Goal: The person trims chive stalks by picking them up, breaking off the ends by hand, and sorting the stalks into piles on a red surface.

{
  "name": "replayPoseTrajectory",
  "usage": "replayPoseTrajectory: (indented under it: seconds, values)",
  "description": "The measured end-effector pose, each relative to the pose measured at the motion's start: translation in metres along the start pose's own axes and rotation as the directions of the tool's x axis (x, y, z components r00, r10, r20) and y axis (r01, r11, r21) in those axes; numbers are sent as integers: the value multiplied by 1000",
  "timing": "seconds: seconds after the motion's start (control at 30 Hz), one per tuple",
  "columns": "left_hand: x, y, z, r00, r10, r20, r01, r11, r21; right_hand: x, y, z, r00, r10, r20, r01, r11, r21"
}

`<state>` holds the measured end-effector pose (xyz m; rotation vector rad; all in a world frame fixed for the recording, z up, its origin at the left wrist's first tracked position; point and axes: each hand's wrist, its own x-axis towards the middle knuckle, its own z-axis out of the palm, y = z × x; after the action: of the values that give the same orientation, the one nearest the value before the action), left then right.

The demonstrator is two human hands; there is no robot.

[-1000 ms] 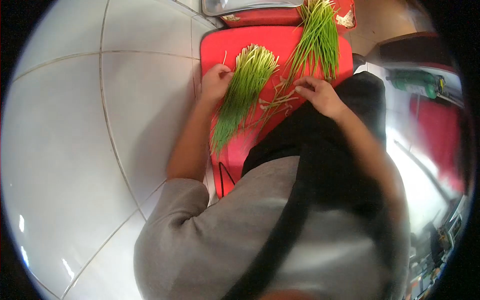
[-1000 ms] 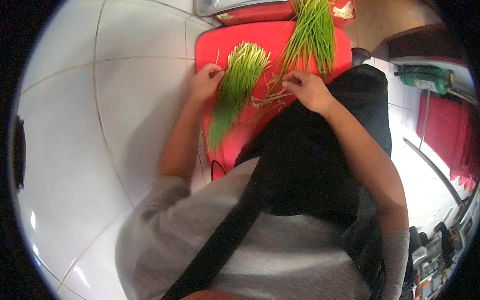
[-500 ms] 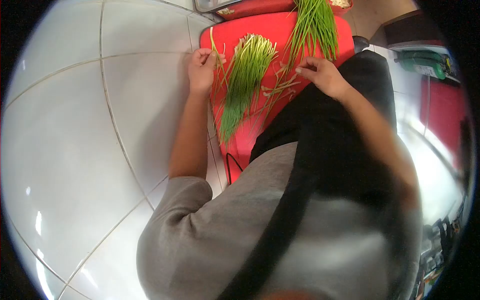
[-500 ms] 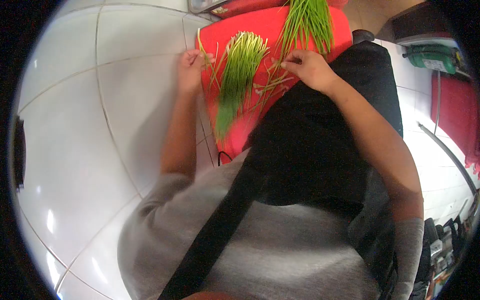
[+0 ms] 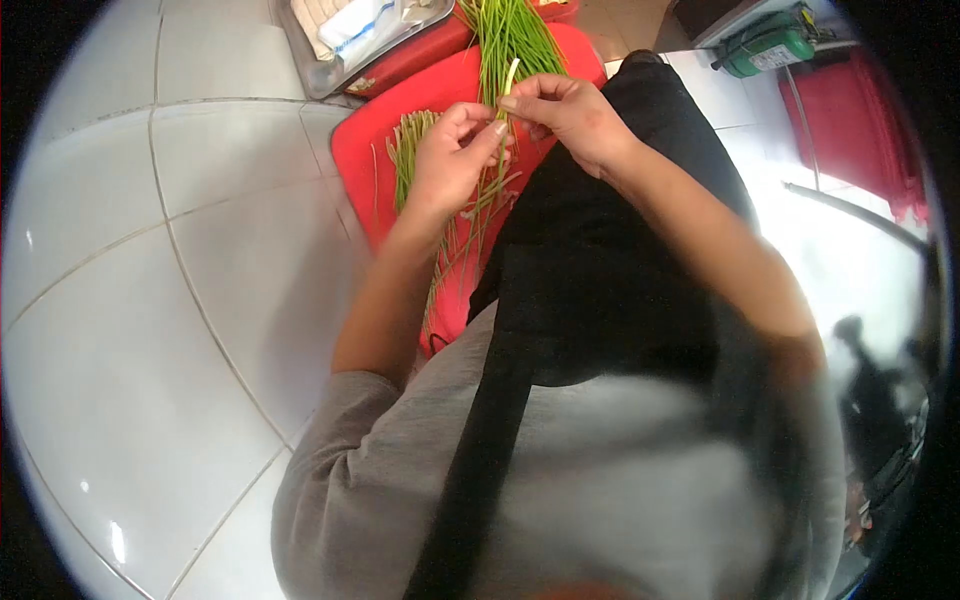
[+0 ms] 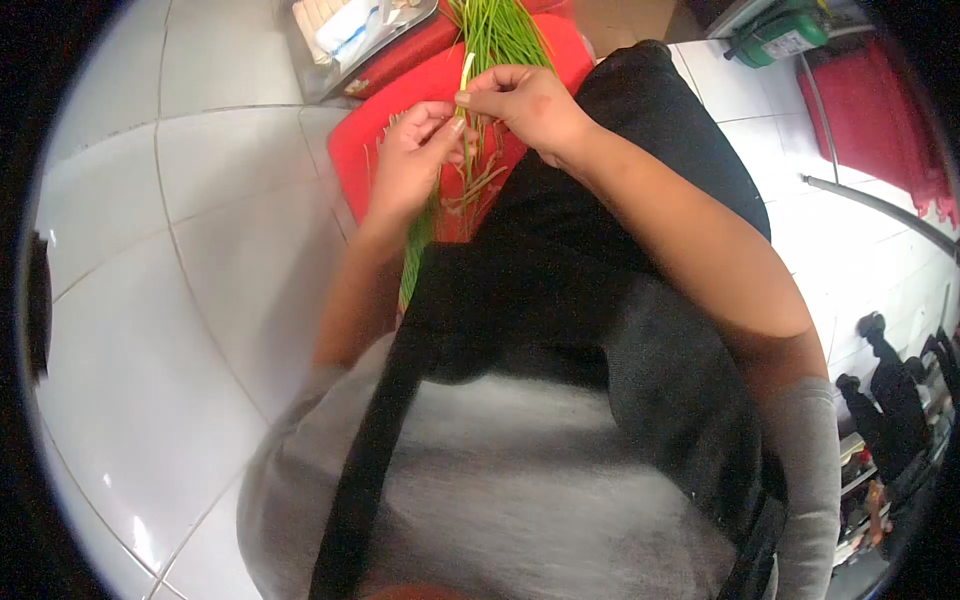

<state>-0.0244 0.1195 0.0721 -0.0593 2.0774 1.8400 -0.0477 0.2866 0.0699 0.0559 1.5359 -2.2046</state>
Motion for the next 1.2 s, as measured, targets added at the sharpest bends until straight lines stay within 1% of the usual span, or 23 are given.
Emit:
replayPoseTrajectory:
  seconds: [0.07, 0.1, 0.2, 0.23, 0.33, 0.37, 0.47, 0.5, 0.6, 0.7, 0.8, 0.87, 0.93, 0.97, 1.0, 1.03, 1.07, 1.13, 1.17, 1.2]
  values:
    - [3, 4, 10, 998, -55, 20, 55, 998, 8, -3, 2, -4, 999, 2, -35, -2, 1000, -3]
    - [3, 6, 16, 1000, -29, 8, 29, 999, 30, -4, 3, -6, 999, -1, -54, 1, 1000, -6]
    - [3, 5, 26, 998, -34, -61, 39, 996, 78, -9, 6, -5, 998, -59, -34, 59, 998, 11]
    - [3, 6, 30, 995, -28, -92, 41, 989, 142, -5, 13, -7, 997, -69, -45, 69, 998, 9]
    - [-2, 14, 31, 999, -36, -39, 44, 973, 226, -3, 4, -19, 994, 67, -88, -61, 996, 64]
    - [-3, 17, 31, 998, -33, -47, 43, 972, 231, -1, 3, -23, 991, 36, -125, -20, 991, 129]
    - [-3, 23, 35, 997, -26, -69, 43, 965, 260, 4, 4, -36, 988, 41, -147, -6, 974, 228]
    - [-3, 24, 36, 998, -31, -63, 47, 959, 279, 4, 4, -32, 977, 22, -212, 43, 954, 297]
    - [1, 22, 35, 997, -41, -61, 57, 957, 283, 0, -7, -31, 965, 71, -251, 30, 925, 378]
    - [1, 14, 35, 998, -36, -56, 51, 953, 298, -3, -1, -24, 987, 90, -131, -54, 966, 252]
    - [-2, 12, 35, 999, -26, -25, 32, 952, 303, -2, 9, -26, 997, 79, 11, -79, 975, 207]
    - [-5, 12, 34, 999, -37, -3, 36, 959, 280, 2, 3, -38, 989, 81, -122, -46, 963, 265]
    - [-5, 13, 32, 998, -58, 12, 54, 970, 237, 10, -3, -55, 966, 9, -259, 90, 925, 368]
    - [-5, 14, 31, 997, -80, 10, 77, 981, 179, 10, -8, -65, 943, 10, -333, 112, 932, 344]
    - [-5, 14, 31, 995, -102, 13, 100, 988, 119, 9, -12, -70, 934, 21, -355, 105, 938, 331]
    - [-3, 15, 32, 992, -125, 18, 124, 990, 61, 8, -12, -71, 945, 27, -325, 95, 931, 353]
    - [-2, 15, 34, 993, -119, 14, 117, 991, 71, 5, -11, -71, 955, 34, -296, 83, 924, 374]
    - [1, 15, 40, 994, -105, 5, 104, 990, 90, -2, -4, -55, 992, 45, -114, 5, 916, 400]
    - [2, 14, 42, 994, -103, 41, 98, 989, 114, -5, 2, -48, 998, 62, -22, -50, 932, 360]
    - [3, 11, 43, 992, -102, 75, 91, 986, 139, -7, 7, -44, 999, 42, 25, -48, 949, 313]
